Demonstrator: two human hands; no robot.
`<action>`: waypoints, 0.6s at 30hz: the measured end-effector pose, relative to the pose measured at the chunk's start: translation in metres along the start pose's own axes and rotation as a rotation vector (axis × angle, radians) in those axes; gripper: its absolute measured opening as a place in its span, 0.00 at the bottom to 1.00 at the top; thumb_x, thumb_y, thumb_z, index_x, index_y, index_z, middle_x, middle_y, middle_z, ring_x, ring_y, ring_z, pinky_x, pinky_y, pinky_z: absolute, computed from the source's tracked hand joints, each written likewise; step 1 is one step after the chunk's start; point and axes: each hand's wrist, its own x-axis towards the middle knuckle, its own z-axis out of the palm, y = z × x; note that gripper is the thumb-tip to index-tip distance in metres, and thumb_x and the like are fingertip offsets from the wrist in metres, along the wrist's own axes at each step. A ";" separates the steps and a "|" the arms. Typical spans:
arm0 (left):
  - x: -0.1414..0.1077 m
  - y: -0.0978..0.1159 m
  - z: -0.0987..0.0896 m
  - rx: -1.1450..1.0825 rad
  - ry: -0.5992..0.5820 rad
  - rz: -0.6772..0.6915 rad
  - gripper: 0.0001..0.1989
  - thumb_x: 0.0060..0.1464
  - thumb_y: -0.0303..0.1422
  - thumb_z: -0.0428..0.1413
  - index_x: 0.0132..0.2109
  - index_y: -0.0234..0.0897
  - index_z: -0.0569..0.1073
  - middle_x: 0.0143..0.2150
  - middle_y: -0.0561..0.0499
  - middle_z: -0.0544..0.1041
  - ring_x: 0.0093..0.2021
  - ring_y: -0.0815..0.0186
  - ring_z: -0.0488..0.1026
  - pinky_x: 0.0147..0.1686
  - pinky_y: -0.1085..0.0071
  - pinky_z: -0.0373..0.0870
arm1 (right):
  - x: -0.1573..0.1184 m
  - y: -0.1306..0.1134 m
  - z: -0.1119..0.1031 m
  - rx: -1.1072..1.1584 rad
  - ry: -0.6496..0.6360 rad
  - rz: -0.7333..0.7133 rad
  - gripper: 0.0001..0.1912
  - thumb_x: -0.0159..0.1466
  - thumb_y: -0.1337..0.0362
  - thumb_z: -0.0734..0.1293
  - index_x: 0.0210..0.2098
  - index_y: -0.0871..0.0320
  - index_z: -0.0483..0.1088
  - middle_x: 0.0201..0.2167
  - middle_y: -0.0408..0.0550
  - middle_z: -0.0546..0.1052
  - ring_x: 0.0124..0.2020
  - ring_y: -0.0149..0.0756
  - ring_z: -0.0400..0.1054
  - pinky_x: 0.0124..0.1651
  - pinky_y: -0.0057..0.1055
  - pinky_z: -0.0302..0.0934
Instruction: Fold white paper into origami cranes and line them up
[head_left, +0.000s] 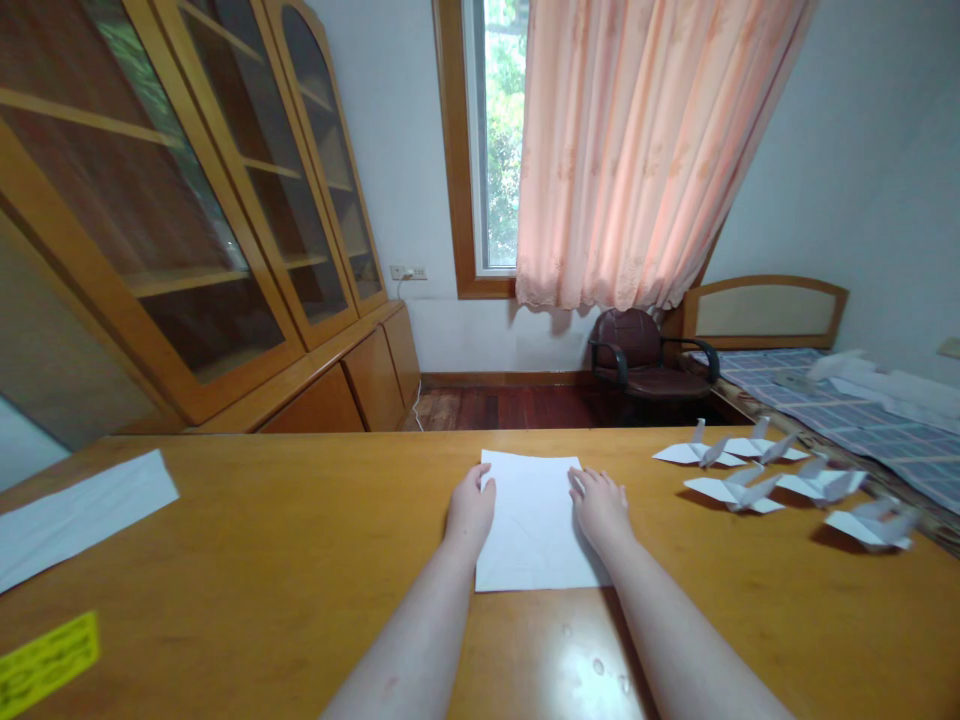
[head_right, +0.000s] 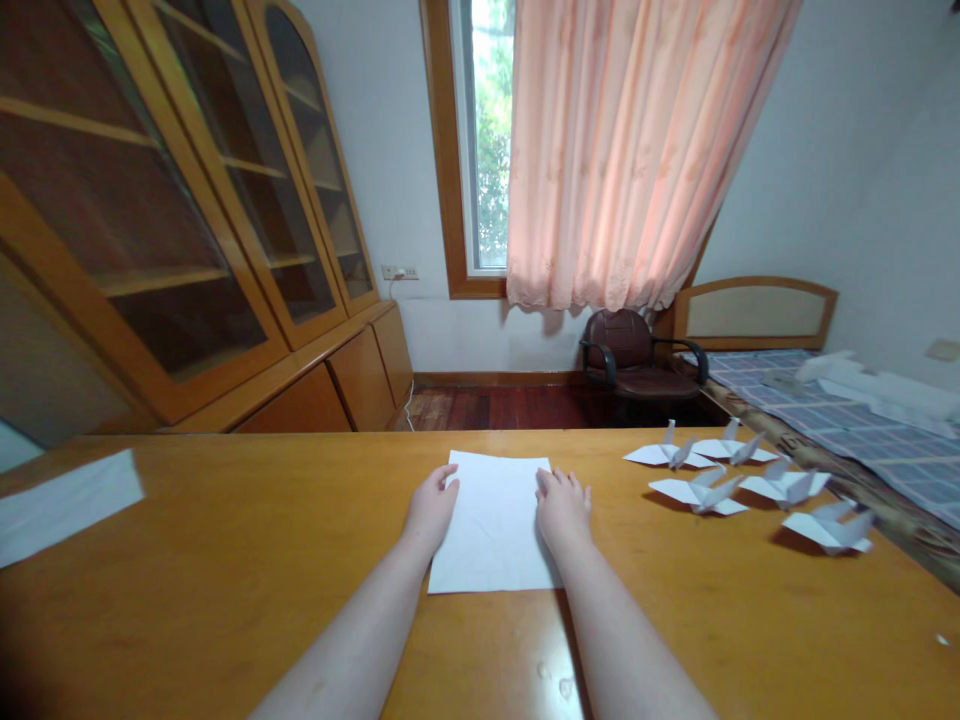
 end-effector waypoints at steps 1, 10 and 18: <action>0.000 0.000 -0.001 -0.026 -0.014 0.015 0.16 0.52 0.33 0.48 0.48 0.37 0.71 0.44 0.47 0.75 0.44 0.63 0.71 0.44 0.69 0.66 | 0.000 0.001 -0.001 0.024 0.006 -0.008 0.19 0.62 0.62 0.56 0.51 0.46 0.65 0.56 0.43 0.64 0.59 0.45 0.52 0.58 0.46 0.42; -0.003 0.008 -0.005 -0.329 -0.162 -0.011 0.18 0.45 0.24 0.43 0.40 0.35 0.74 0.36 0.51 0.78 0.34 0.66 0.73 0.33 0.72 0.69 | 0.006 0.010 -0.001 0.181 0.051 0.008 0.18 0.59 0.63 0.56 0.40 0.52 0.75 0.50 0.43 0.70 0.52 0.36 0.61 0.54 0.28 0.50; -0.003 0.009 0.000 -0.587 -0.290 0.004 0.24 0.41 0.18 0.42 0.44 0.31 0.73 0.41 0.47 0.78 0.41 0.67 0.74 0.42 0.71 0.70 | 0.008 0.018 -0.005 0.126 0.093 0.131 0.19 0.59 0.63 0.55 0.43 0.52 0.73 0.53 0.43 0.68 0.56 0.41 0.57 0.57 0.33 0.47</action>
